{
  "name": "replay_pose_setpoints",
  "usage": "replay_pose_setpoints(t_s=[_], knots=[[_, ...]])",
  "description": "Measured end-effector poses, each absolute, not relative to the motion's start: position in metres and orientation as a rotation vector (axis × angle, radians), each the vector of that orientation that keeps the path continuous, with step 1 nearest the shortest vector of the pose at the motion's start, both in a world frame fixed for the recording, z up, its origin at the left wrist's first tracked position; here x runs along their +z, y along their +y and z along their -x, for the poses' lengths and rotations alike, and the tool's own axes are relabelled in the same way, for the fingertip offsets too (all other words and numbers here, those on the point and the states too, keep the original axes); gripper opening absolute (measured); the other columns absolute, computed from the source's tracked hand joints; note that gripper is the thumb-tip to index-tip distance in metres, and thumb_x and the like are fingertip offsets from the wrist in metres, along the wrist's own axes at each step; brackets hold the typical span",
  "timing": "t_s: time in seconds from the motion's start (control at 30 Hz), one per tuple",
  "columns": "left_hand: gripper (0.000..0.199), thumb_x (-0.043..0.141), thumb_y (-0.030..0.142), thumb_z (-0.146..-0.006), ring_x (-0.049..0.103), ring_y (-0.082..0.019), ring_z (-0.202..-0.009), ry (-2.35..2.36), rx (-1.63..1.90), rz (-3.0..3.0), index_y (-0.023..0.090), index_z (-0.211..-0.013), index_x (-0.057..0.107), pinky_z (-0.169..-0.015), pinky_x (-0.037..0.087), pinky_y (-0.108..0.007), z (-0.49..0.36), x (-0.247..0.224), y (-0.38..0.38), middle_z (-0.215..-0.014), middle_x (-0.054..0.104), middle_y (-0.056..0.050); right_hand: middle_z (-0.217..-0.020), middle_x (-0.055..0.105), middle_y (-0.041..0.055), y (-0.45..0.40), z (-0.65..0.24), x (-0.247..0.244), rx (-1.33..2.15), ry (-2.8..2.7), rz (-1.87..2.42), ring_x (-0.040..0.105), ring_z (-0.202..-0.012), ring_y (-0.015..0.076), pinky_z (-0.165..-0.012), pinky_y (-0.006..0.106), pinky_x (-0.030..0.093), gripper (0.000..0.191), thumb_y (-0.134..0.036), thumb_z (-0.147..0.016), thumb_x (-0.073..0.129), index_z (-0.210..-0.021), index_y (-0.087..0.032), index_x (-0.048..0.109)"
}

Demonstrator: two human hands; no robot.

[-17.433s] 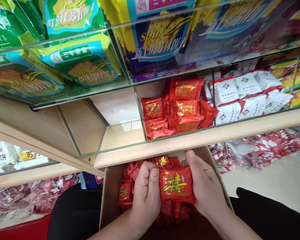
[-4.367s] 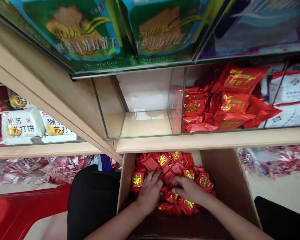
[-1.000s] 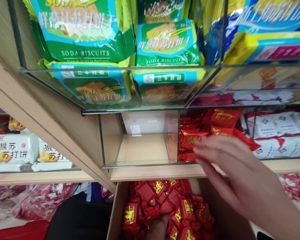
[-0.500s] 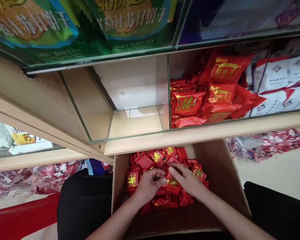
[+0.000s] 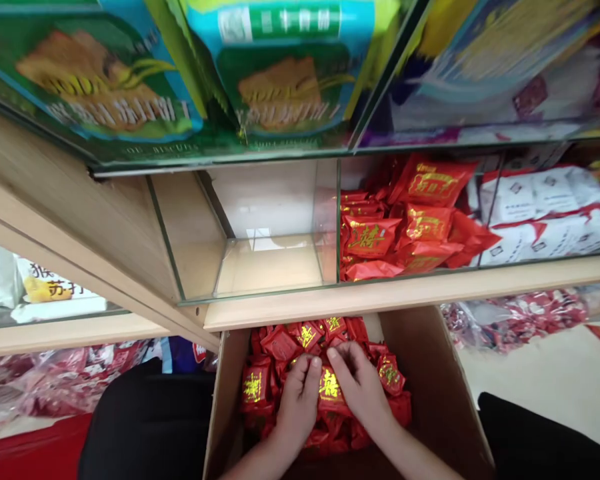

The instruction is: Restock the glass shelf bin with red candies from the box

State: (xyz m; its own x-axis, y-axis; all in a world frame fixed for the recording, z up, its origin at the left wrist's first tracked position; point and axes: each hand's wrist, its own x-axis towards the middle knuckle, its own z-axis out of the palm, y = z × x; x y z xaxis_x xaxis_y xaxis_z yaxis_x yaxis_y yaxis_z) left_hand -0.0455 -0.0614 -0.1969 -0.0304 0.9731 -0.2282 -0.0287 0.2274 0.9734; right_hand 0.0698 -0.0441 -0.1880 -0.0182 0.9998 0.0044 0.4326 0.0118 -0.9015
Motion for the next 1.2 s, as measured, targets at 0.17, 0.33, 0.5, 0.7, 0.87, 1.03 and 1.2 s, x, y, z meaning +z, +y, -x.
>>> replay_pose_setpoints(t_s=[0.17, 0.33, 0.5, 0.7, 0.87, 1.03, 1.2], knots=[[0.042, 0.051, 0.057, -0.074, 0.052, -0.022, -0.091, 1.524, 1.08, -0.864, 0.017, -0.083, 0.061, -0.081, 0.04, -0.029, 0.046, -0.2, -0.069, -0.089, 0.063, -0.004, -0.058, 0.055, -0.0004, -0.046, -0.068, -0.185, 1.076, -1.444, 1.594, 0.054, -0.058, 0.0172, -0.056, 0.027, 0.042, 0.04, -0.05, -0.086, 0.031, -0.063, -0.021, 0.047], [0.052, 0.051, 0.062, -0.071, 0.054, -0.023, -0.096, 1.572, 1.155, -0.827, 0.015, -0.091, 0.063, -0.086, 0.04, -0.029, 0.045, -0.195, -0.074, -0.1, 0.064, -0.008, -0.063, 0.058, 0.0016, -0.049, -0.072, -0.168, 1.01, -1.439, 1.577, 0.056, -0.064, 0.0193, -0.062, 0.029, 0.042, 0.039, -0.048, -0.086, 0.029, -0.067, -0.022, 0.05], [0.041, 0.043, 0.053, -0.082, 0.058, -0.017, -0.071, 1.38, 1.272, -1.06, 0.018, -0.081, 0.064, -0.068, 0.046, -0.024, 0.039, -0.161, -0.067, -0.078, 0.066, -0.003, -0.053, 0.049, -0.0015, -0.048, -0.08, -0.147, 0.901, -1.395, 1.473, 0.05, -0.051, 0.0149, -0.05, 0.025, 0.04, 0.04, -0.046, -0.087, 0.03, -0.058, -0.022, 0.044], [0.026, 0.038, 0.028, -0.089, 0.06, -0.014, -0.076, 1.279, 1.328, -1.688, 0.02, -0.09, 0.062, -0.069, 0.046, -0.022, 0.05, -0.109, -0.052, -0.081, 0.066, -0.003, -0.088, 0.062, 0.0012, -0.054, -0.113, -0.092, 0.945, -1.864, 1.138, 0.06, -0.072, 0.0144, -0.064, 0.023, 0.051, 0.026, -0.03, -0.075, 0.058, -0.1, -0.026, 0.053], [0.025, 0.049, 0.017, -0.083, 0.055, -0.016, -0.084, 1.177, 1.43, -2.264, 0.02, -0.108, 0.051, -0.073, 0.045, -0.028, 0.059, -0.062, -0.027, -0.087, 0.058, -0.005, -0.091, 0.065, -0.0002, -0.036, -0.154, -0.046, 0.592, -1.811, 1.185, 0.063, -0.074, 0.0136, -0.058, 0.018, 0.053, 0.027, -0.031, -0.077, 0.059, -0.102, -0.031, 0.052], [0.022, 0.055, 0.027, -0.081, 0.04, -0.026, -0.113, 1.45, 1.333, -2.739, 0.021, -0.102, 0.057, -0.093, 0.031, -0.043, 0.046, -0.034, 0.007, -0.114, 0.052, -0.009, -0.072, 0.058, -0.0006, 0.024, -0.161, -0.015, 0.338, -1.771, 1.195, 0.058, -0.062, 0.0138, -0.054, 0.024, 0.05, 0.024, -0.035, -0.077, 0.057, -0.098, -0.024, 0.051], [0.045, 0.049, 0.033, -0.083, 0.02, -0.035, -0.128, 1.748, 0.977, -2.899, 0.02, -0.126, 0.042, -0.09, 0.03, -0.047, 0.033, -0.028, 0.018, -0.139, 0.035, -0.008, -0.078, 0.06, 0.0036, 0.057, -0.14, -0.002, 0.139, -2.045, 1.211, 0.058, -0.066, 0.015, -0.063, 0.029, 0.05, 0.021, -0.022, -0.08, 0.052, -0.1, -0.017, 0.056]])
